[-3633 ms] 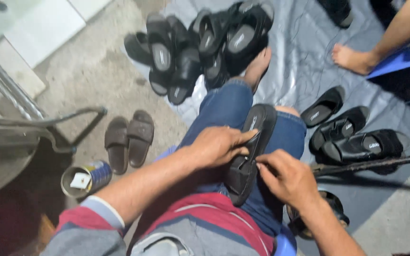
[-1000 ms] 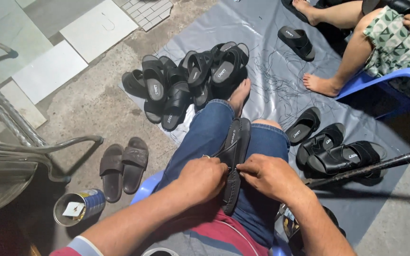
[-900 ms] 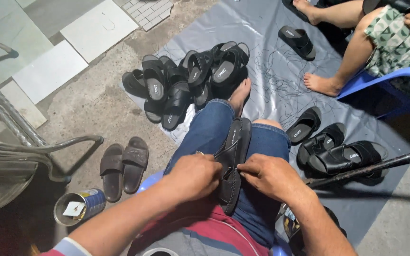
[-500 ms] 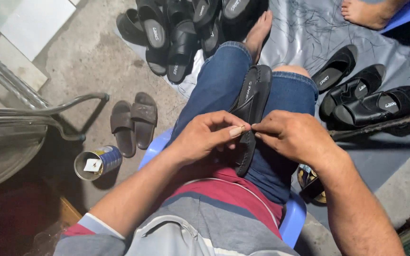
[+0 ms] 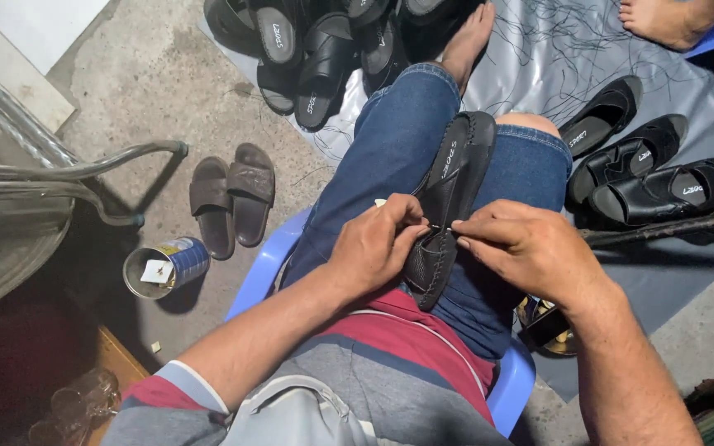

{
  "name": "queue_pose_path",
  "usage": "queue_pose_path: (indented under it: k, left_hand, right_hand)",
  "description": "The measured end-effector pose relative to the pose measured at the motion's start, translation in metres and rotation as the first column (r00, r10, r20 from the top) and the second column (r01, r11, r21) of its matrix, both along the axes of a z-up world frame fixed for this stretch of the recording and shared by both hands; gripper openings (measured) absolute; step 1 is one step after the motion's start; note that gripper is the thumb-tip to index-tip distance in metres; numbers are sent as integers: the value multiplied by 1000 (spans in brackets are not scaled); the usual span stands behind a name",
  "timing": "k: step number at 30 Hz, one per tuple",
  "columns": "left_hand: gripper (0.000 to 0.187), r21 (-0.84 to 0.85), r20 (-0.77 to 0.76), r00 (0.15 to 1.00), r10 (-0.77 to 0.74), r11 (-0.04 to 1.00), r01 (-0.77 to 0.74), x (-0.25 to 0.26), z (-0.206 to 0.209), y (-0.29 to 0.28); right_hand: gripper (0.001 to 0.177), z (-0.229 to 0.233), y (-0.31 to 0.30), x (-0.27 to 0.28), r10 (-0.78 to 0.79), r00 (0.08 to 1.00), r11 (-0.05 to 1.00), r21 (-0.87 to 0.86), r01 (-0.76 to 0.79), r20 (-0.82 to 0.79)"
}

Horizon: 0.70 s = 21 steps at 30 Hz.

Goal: Hand-stitching the sole of a black sandal using a hook tool and thread to repair it.

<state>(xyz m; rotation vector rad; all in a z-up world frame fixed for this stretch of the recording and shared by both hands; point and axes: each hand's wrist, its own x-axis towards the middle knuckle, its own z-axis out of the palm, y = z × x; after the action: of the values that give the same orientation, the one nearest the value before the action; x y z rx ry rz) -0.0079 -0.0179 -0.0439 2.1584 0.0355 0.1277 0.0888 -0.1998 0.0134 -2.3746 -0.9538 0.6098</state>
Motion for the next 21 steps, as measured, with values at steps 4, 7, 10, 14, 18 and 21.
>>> queue_pose_path:
  k: [4, 7, 10, 14, 18, 21]
  left_hand:
    - [17, -18, 49, 999, -21, 1000, 22, -1, -2, 0]
    - [18, 54, 138, 988, -73, 996, 66, -5, -5, -3]
    - [22, 144, 225, 967, -118, 986, 87, -9, -3, -5]
    - [26, 82, 184, 970, -157, 986, 144, -7, 9, -1]
    - [26, -42, 93, 987, -133, 990, 137, -5, 16, 3]
    - [26, -105, -3, 987, -158, 982, 157, -4, 20, 7]
  right_hand:
    - [18, -12, -7, -10, -48, 998, 999, 13, 48, 37]
    - [16, -16, -7, -19, -102, 993, 989, 116, 95, 59]
    - [17, -15, -8, -21, -115, 983, 991, 90, 103, 142]
    - [16, -7, -5, -17, -52, 984, 996, 82, 39, 171]
    - [17, 6, -6, -11, 39, 991, 995, -94, -27, 126]
    - [24, 14, -8, -7, 85, 996, 981, -176, -77, 36]
